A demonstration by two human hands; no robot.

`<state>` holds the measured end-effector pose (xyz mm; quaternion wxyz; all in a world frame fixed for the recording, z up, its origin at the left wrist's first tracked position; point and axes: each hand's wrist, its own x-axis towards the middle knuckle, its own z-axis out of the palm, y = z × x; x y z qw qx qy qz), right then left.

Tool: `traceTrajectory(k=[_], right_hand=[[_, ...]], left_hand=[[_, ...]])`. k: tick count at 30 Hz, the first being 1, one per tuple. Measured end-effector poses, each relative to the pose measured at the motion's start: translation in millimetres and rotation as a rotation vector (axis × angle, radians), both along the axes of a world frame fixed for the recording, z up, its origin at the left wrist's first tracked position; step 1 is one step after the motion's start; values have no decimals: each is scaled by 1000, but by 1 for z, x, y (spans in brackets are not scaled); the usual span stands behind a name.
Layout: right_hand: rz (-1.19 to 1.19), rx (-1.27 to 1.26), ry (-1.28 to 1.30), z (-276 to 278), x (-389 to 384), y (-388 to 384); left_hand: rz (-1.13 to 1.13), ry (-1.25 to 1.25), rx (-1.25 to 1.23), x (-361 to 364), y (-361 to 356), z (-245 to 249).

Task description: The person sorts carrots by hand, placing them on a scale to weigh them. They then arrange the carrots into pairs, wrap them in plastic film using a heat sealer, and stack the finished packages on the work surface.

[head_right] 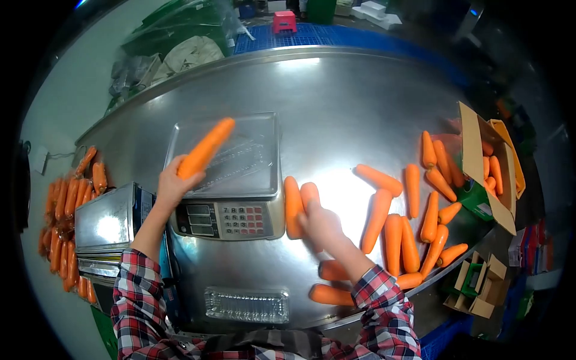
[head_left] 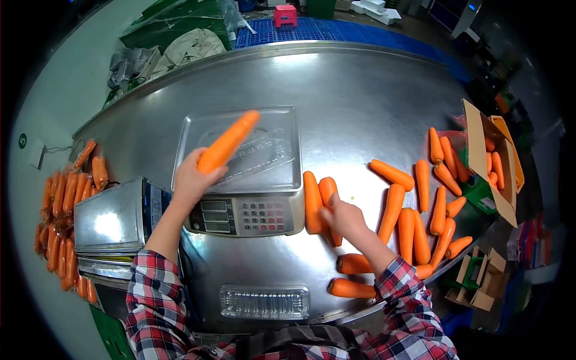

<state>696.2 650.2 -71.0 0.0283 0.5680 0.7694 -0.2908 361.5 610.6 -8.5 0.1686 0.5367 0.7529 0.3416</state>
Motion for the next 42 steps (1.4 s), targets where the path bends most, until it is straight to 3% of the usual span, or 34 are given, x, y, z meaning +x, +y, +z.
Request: traceTrajectory(k=[4,7,10,14,16,20,25,28,30,32,35,38,41,42], right_hand=[[87,64,-223,-15,-28,-29],[76,81,-268,-17,-35,-27],[98,53,-219,-19,-30,-23],[-145,-96,153,-17,17,-14],[-466,-540,598,-5,46,-20],[-585,-520,931,-14,88,-45],[-366,-299,905,10,85,-12],[-77,-108,839,56,31,23],[112,60,605,67,-8,49],[259,81,653,66,-44,67],[396,98,479,50,-85,77],[230,-96,669,44,-95,79],[-8,-56,665,20,-92,85],[32,27,647,18,-94,82]], left_hand=[[-78,533,50,-13,4,-29],[-98,294,-196,-20,9,-26],[-323,298,-287,-27,13,-24],[-275,289,-269,-27,0,-22],[-211,222,-235,-36,-5,-35],[-295,153,-230,-38,-10,-29],[-325,179,-205,-39,-1,-27],[-379,129,-174,-39,2,-24],[-371,138,-113,-40,1,-28],[-361,132,-105,-41,2,-28],[-376,99,-60,-52,2,-32],[-367,13,-66,-70,-4,-35],[-356,-81,-179,-87,-5,-27],[-357,-109,-230,-91,-3,-22]])
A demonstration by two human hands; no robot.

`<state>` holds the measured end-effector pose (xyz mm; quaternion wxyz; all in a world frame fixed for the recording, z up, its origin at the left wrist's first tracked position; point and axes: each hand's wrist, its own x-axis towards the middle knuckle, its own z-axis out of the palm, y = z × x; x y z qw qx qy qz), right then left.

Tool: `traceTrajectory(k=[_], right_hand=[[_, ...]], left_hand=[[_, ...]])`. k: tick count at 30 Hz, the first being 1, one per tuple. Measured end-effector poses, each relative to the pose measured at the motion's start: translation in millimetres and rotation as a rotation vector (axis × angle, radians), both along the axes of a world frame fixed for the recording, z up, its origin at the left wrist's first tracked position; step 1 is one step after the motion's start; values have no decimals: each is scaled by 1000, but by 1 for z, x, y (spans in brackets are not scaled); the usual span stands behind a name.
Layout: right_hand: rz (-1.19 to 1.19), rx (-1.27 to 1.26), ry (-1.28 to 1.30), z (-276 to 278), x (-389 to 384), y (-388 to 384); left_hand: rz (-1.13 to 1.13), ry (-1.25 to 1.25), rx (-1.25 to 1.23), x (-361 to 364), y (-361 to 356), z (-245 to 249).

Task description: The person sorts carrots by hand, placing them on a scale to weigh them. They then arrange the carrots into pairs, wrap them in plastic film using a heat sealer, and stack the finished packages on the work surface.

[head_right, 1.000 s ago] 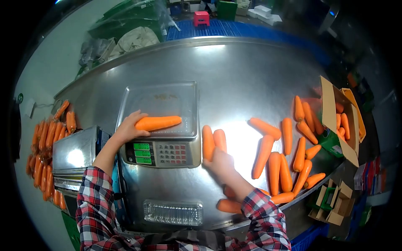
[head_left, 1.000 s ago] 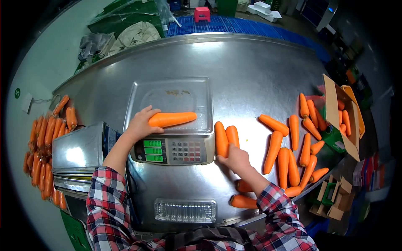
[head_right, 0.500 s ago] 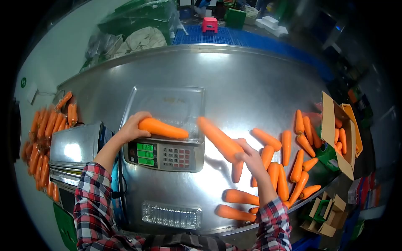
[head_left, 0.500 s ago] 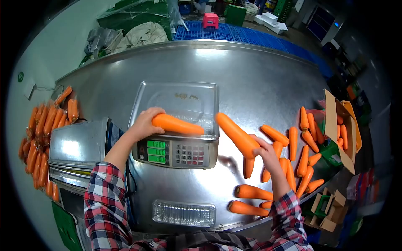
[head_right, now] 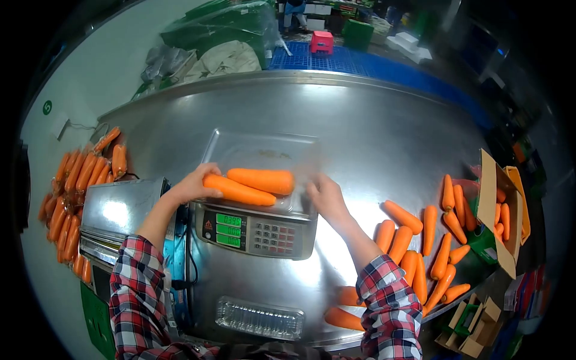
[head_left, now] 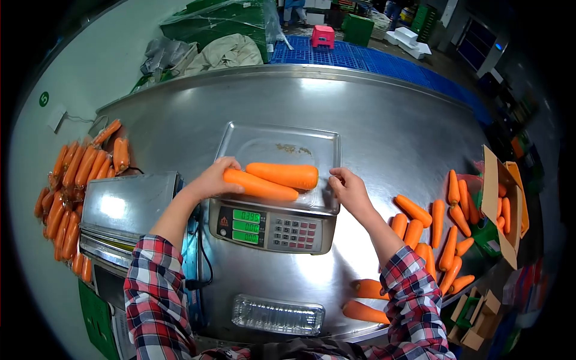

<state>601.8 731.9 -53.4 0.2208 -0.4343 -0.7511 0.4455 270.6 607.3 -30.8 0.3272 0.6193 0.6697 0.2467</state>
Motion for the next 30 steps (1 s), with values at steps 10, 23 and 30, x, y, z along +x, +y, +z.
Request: traceTrajectory(k=[10,23,30], right_hand=[[291,443,-203,13,-37,-13],[-14,480,-52,-3,-26,-12],[-249,640,-94,-12,45,-32]], left_hand=[[44,189,-38,19,-7,-2],[85,376,308,58,-131,77],[569,407,381,-21,-258,123]])
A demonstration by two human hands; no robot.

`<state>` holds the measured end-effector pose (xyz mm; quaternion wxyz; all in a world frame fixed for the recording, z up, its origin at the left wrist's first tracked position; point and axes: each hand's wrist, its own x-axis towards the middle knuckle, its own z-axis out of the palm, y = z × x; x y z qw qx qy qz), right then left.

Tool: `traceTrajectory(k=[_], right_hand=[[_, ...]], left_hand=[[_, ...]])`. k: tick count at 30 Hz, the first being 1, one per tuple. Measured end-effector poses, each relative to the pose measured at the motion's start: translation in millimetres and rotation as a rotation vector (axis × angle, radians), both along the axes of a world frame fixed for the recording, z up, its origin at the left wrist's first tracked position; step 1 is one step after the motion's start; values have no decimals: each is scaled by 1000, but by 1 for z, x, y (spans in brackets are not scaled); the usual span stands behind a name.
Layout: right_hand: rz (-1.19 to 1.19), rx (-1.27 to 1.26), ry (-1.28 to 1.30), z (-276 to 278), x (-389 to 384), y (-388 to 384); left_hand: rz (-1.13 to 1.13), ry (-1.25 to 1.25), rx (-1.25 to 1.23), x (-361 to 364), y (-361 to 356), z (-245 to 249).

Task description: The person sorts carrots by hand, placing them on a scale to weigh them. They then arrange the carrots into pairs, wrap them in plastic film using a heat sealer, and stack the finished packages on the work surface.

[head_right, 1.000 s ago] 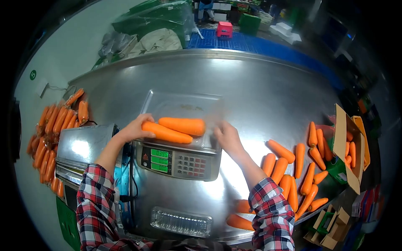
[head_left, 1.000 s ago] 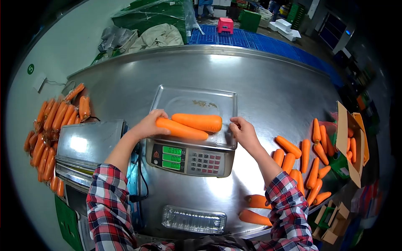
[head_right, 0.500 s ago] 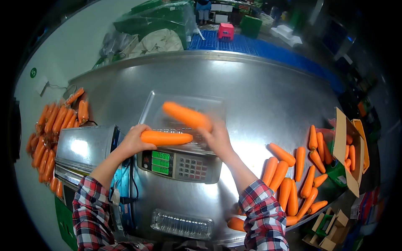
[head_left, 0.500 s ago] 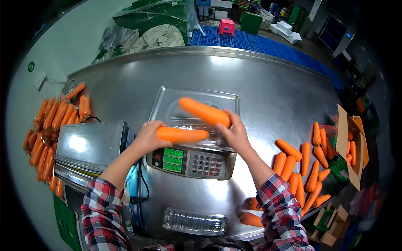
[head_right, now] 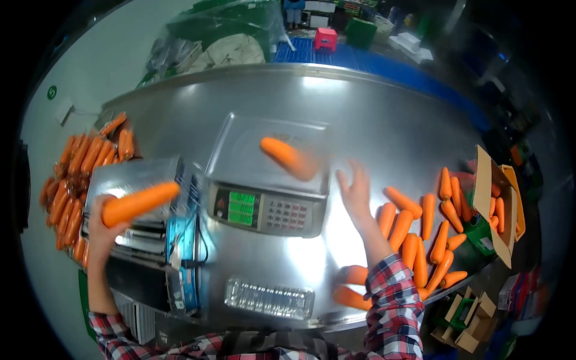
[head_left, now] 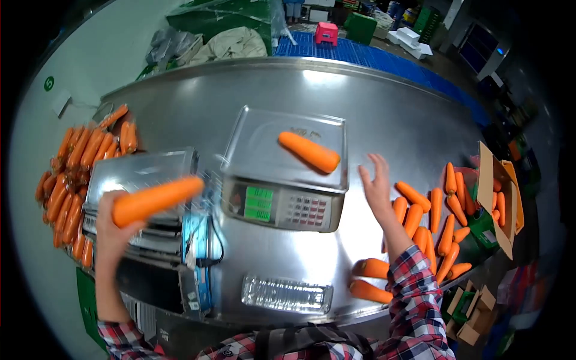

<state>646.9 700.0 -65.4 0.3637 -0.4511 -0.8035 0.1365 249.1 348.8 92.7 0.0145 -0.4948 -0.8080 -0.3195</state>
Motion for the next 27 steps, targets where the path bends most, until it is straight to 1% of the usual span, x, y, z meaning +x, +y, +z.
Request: traceTrajectory(k=[2,5,8,11,14,15,18,19,20,21,22,23,24,25,26,27], right_hand=[[-6,-71,12,6,13,-20],[-22,-117,-26,7,13,-45],[-13,-208,4,13,-5,-65],[-48,-162,-15,6,-32,-62],[-136,-125,13,25,-67,-57],[-144,-112,14,21,-69,-47],[-152,-77,-31,19,-84,-42],[-128,-76,-106,14,-86,-33],[-89,-112,-124,12,-84,-28],[-22,-154,-135,7,-90,-22],[26,-318,-135,0,-93,-10],[22,-385,-142,-6,-95,-1],[-12,-260,-173,-3,-100,-1],[-109,-452,-252,6,-103,5],[-130,-431,-205,1,-105,3],[-161,-585,-284,15,-113,-6]], left_hand=[[113,3,-36,-46,-26,-3],[168,-23,-23,-116,-60,-26],[139,-75,-59,-174,-85,-52],[87,-239,-121,-208,-97,-62],[-1,-259,-96,-244,-104,-78],[2,-277,-141,-255,-105,-80],[-50,-282,-155,-269,-103,-78],[-88,-276,-209,-273,-101,-76],[-127,-283,-219,-280,-101,-81],[-132,-223,-186,-286,-100,-92],[-166,-174,-173,-285,-99,-90],[-207,-118,-154,-288,-99,-92],[-209,-54,-170,-288,-99,-92],[-159,-57,-236,-284,-96,-84],[-132,-63,-300,-281,-93,-78],[-120,-65,-302,-280,-94,-74]])
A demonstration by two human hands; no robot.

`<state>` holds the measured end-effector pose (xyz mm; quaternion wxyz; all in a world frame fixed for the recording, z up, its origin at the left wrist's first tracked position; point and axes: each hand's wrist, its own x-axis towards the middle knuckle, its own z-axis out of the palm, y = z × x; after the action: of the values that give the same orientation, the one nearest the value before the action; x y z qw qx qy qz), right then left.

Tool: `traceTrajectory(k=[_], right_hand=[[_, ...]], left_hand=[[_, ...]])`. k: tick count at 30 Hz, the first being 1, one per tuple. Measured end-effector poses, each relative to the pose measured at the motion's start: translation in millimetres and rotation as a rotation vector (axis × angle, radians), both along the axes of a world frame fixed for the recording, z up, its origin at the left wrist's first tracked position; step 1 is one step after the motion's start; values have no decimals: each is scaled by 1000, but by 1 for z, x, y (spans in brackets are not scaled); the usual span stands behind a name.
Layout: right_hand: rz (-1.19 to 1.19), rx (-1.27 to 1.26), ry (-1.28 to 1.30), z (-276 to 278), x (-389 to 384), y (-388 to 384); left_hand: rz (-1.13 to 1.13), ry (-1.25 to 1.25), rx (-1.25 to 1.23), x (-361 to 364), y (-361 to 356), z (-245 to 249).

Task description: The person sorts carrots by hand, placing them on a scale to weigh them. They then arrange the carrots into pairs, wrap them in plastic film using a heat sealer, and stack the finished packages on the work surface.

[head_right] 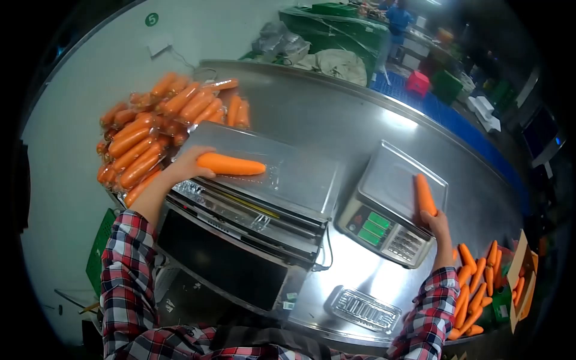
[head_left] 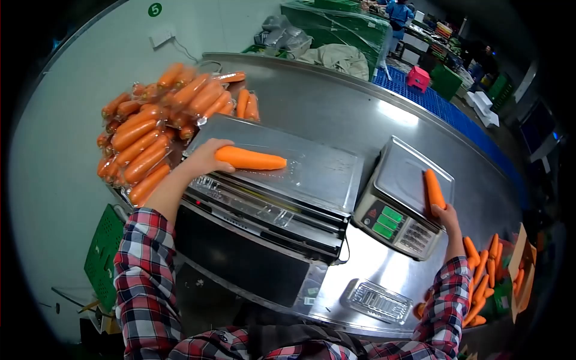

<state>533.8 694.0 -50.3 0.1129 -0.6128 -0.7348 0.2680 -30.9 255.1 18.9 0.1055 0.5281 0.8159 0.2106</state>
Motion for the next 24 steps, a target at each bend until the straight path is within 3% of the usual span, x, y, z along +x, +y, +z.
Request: traceTrajectory(k=[3,6,10,11,13,14,19,24], right_hand=[[-179,-175,266,-15,4,7],[-48,-35,414,16,-43,-54],[355,120,511,77,-146,-153],[358,5,608,96,-176,-186],[639,303,383,98,-223,-214],[713,365,427,97,-247,-231],[713,367,192,77,-344,-280],[604,281,235,60,-349,-285]], left_hand=[[-17,-98,5,-2,11,3],[-71,-275,36,-14,7,-2],[-229,-389,104,-27,5,-14],[-258,-377,103,-29,4,-11],[-317,-357,103,-32,0,-6],[-348,-364,155,-38,1,-12],[-332,-421,197,-63,0,-20],[-424,-324,301,-80,0,-27]])
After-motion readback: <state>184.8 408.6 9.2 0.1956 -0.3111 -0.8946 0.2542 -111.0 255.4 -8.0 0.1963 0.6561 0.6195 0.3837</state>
